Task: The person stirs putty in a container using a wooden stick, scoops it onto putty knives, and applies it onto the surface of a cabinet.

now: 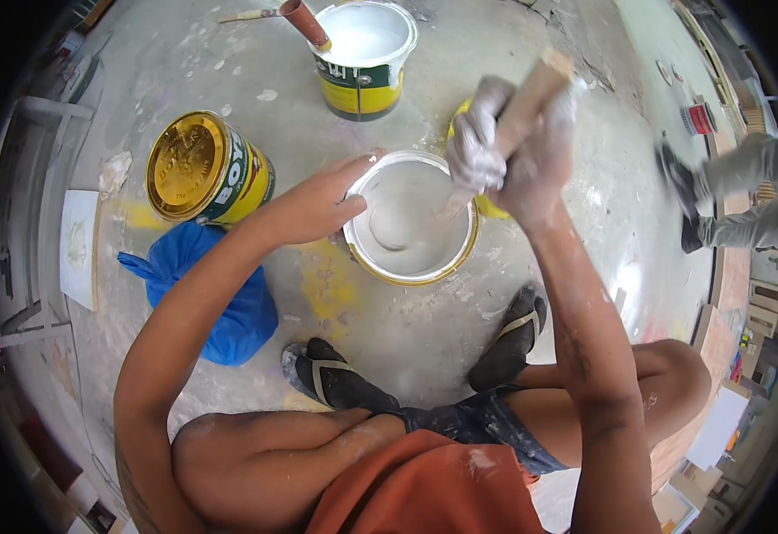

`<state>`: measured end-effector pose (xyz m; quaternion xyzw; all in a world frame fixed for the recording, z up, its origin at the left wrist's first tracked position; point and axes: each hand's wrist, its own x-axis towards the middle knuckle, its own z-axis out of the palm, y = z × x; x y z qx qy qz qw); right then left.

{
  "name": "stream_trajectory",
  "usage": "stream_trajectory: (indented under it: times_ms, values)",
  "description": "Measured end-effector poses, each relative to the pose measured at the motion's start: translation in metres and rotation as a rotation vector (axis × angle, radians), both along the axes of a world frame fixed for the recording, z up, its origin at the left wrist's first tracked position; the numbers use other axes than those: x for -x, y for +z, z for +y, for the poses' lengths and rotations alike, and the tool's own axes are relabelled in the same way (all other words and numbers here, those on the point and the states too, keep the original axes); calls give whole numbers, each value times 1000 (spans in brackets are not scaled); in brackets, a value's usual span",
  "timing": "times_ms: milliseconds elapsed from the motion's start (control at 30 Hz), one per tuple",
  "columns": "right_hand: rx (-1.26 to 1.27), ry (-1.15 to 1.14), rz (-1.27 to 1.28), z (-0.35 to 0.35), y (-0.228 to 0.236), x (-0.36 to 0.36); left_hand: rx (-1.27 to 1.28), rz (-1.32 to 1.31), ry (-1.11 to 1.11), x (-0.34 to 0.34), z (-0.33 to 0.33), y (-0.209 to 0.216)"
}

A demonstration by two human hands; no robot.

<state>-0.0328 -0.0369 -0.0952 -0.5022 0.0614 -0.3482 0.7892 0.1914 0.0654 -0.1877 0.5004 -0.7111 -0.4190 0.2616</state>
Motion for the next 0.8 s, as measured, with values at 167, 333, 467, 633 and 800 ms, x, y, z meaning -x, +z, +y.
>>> stream_trajectory:
  times_ms: [167, 333, 467, 633, 800]
  values:
    - [295, -424, 99, 18, -10, -41, -60, 21, -13, 1, -4, 2]
    - [29, -52, -19, 28, -9, -6, 13, 15, 19, -3, 2, -8]
    - [198, -9, 316, 13, 9, -27, -109, 53, 34, 2, -1, 0]
    - [298, -143, -181, 42, -19, -33, -21, 17, 41, 6, -3, -5]
    - [86, 11, 158, -13, 4, -2, 103, 22, 33, -2, 0, -15]
